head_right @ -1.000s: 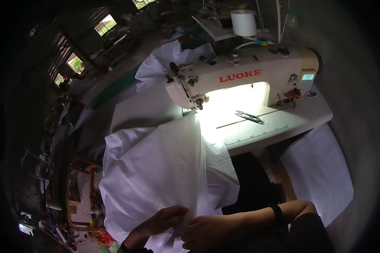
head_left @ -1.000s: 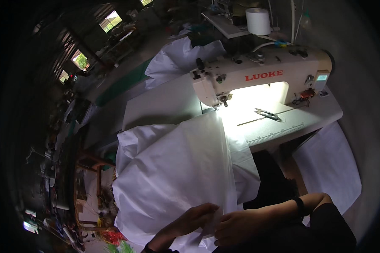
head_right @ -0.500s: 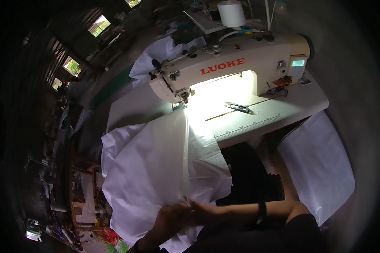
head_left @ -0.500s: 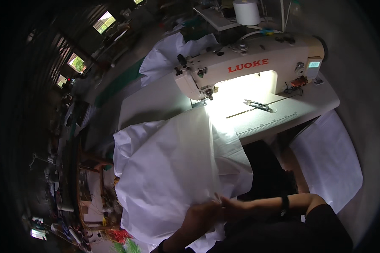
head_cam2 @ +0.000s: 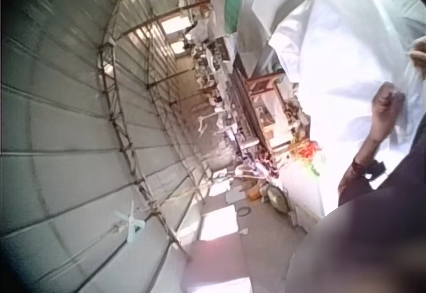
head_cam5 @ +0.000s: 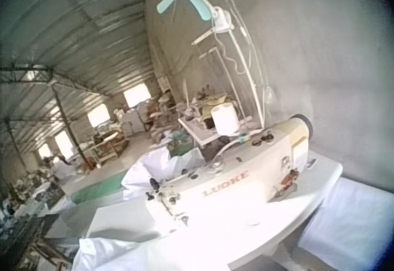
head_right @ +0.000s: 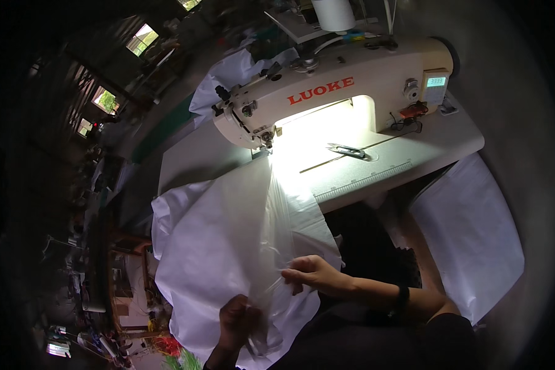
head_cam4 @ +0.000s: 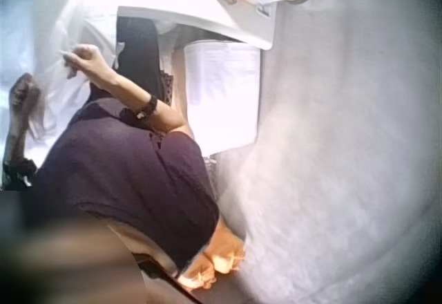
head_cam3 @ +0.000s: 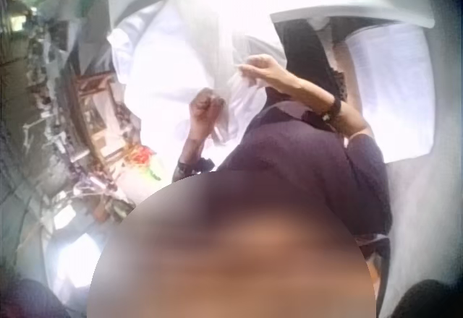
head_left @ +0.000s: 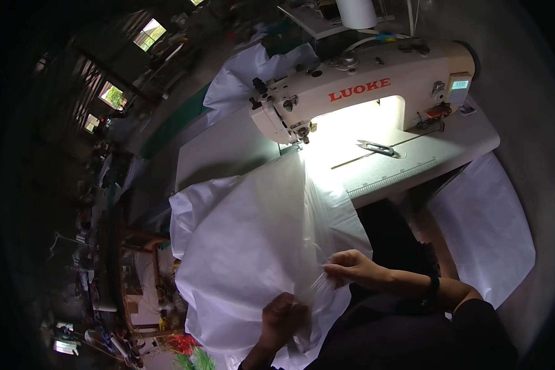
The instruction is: The recorder is using a sewing machine to sew a large white plastic or fabric bag.
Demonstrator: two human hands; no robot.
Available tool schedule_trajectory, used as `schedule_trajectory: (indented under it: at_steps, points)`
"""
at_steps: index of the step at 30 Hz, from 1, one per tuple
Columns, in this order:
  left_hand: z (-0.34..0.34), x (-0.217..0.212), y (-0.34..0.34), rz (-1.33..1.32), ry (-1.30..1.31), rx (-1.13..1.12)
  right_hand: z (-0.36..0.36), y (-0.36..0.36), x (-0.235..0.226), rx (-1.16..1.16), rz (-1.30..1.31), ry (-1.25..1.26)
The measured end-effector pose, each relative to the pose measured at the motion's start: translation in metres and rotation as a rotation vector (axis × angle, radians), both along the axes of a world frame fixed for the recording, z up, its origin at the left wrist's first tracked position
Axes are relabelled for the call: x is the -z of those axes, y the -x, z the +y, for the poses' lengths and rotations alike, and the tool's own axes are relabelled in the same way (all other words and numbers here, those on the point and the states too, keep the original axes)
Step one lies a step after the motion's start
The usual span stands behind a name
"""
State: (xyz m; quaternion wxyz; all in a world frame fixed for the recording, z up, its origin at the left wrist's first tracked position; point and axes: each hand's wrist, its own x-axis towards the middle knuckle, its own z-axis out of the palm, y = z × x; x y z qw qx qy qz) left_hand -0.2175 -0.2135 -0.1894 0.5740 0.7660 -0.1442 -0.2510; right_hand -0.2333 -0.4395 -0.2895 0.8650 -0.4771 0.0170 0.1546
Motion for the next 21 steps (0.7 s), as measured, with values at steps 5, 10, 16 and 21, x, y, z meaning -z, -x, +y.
schedule_trajectory:
  at_steps: [5, 10, 16, 21]
  points:
    - [0.012, -0.004, 0.003, 0.097, 0.220, -0.227, -0.013, 0.007, -0.002, -0.061, -0.040, -0.049]
    - [0.019, -0.007, -0.002, 0.035, 0.217, -0.227, -0.016, 0.007, -0.003, -0.059, -0.066, 0.033]
    - [0.016, -0.013, -0.001, -0.036, 0.048, -0.138, -0.006, 0.004, -0.017, 0.641, -0.578, 0.992]
    - [-0.006, -0.011, -0.006, -0.600, -0.291, 0.460, 0.040, 0.008, -0.028, -0.648, -0.658, 0.509]
